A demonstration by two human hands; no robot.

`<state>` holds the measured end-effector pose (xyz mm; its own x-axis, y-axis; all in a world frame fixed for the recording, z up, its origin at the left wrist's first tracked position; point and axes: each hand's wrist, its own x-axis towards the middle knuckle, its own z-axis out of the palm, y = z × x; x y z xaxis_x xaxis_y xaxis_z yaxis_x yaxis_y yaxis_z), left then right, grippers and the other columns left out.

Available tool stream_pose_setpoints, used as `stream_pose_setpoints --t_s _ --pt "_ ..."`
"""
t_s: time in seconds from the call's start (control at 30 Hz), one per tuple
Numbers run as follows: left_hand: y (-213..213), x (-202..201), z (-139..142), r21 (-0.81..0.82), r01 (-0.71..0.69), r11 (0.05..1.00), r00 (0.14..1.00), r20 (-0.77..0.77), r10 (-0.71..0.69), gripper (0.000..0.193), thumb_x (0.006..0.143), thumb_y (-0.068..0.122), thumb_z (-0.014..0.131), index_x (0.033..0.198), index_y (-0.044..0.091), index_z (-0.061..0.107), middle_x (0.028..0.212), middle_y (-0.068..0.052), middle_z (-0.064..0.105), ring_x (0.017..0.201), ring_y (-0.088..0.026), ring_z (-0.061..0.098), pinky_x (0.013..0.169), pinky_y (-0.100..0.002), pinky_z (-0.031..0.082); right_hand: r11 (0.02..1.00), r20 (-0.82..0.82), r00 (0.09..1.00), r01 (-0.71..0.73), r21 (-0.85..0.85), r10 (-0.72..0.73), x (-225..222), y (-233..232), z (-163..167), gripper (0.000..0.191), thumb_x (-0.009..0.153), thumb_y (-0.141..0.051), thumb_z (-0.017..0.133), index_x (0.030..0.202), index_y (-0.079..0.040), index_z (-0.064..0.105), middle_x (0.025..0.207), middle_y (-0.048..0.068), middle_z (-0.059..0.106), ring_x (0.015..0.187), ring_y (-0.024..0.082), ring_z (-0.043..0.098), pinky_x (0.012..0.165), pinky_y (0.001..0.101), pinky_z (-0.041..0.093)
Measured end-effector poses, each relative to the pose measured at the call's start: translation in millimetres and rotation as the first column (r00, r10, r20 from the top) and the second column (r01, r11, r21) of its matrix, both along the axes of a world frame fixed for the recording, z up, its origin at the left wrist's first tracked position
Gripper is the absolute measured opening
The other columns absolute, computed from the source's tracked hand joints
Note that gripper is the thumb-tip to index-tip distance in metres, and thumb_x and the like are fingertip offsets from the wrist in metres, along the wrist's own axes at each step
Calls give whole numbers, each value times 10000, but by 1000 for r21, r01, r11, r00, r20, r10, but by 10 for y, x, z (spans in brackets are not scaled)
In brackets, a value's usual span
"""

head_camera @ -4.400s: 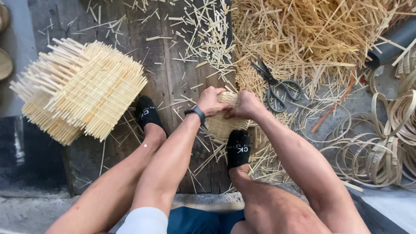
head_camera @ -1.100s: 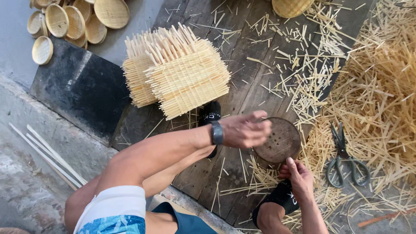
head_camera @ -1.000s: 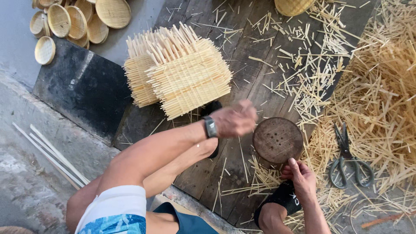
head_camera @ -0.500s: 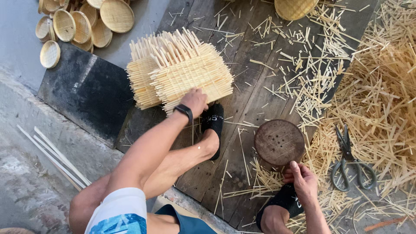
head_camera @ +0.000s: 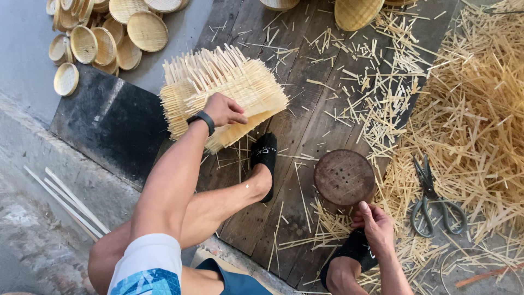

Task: The person sits on the floor weaving bamboo strips into round basket bases. They trim excess strip ends with shears, bend and tuck bamboo strips into the weave, press the woven mat over a round wooden form, and set finished woven pieces with a stack of completed ones.

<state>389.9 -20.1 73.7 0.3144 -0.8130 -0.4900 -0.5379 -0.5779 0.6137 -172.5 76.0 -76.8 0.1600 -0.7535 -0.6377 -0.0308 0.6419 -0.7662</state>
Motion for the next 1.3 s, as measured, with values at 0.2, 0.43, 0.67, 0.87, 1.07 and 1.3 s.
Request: stream_pose_setpoints --t_s 0.2,0.43,0.67,0.87,1.07,1.3 --pt "-37 -329 376 -328 237 914 818 575 -5 165 827 52 693 950 74 801 837 -95 755 753 -219 697 754 -406 564 1000 -3 1000 -8 -11 8 -24 26 -45 380 1015 -337 605 1087 31 667 870 143 703 678 215 670 619 319 578" --pt "369 -2208 565 -703 671 234 733 584 -347 187 935 5 618 1096 68 688 1071 -95 716 1004 -237 689 900 -367 574 960 99 962 265 -94 -256 -133 -141 420 359 1019 -318 570 1118 9 683 969 75 693 811 164 654 684 329 555" --pt "979 -3191 84 -471 881 54 368 608 -703 207 829 189 654 995 71 693 1074 -91 694 1030 -253 650 875 -413 517 995 -43 998 52 -81 -56 -151 -344 710 275 899 -196 737 1104 -13 721 981 27 723 813 112 653 707 280 538" --pt "815 -3138 192 -418 871 -260 265 844 -466 255 851 147 671 1093 83 719 1093 -31 644 1190 -219 612 1093 -445 464 980 -124 992 -18 -198 -7 -18 -471 775 299 858 -172 815 1095 -13 724 970 26 745 819 94 654 737 263 541" --pt "750 -3367 335 -475 795 -378 269 834 -482 312 837 225 660 1093 58 723 1170 -68 679 1191 -241 600 1064 -412 435 973 -48 999 4 -229 -15 72 -526 781 278 863 -167 825 1063 -11 712 954 19 747 804 73 658 716 233 549" --pt "486 -3104 27 -786 588 190 670 342 -659 227 876 105 692 1100 76 668 1242 -105 673 1256 -306 602 1137 -456 470 928 -136 961 188 -321 -242 -343 -421 723 492 880 -215 822 1248 -11 567 998 78 694 836 97 664 738 247 568"
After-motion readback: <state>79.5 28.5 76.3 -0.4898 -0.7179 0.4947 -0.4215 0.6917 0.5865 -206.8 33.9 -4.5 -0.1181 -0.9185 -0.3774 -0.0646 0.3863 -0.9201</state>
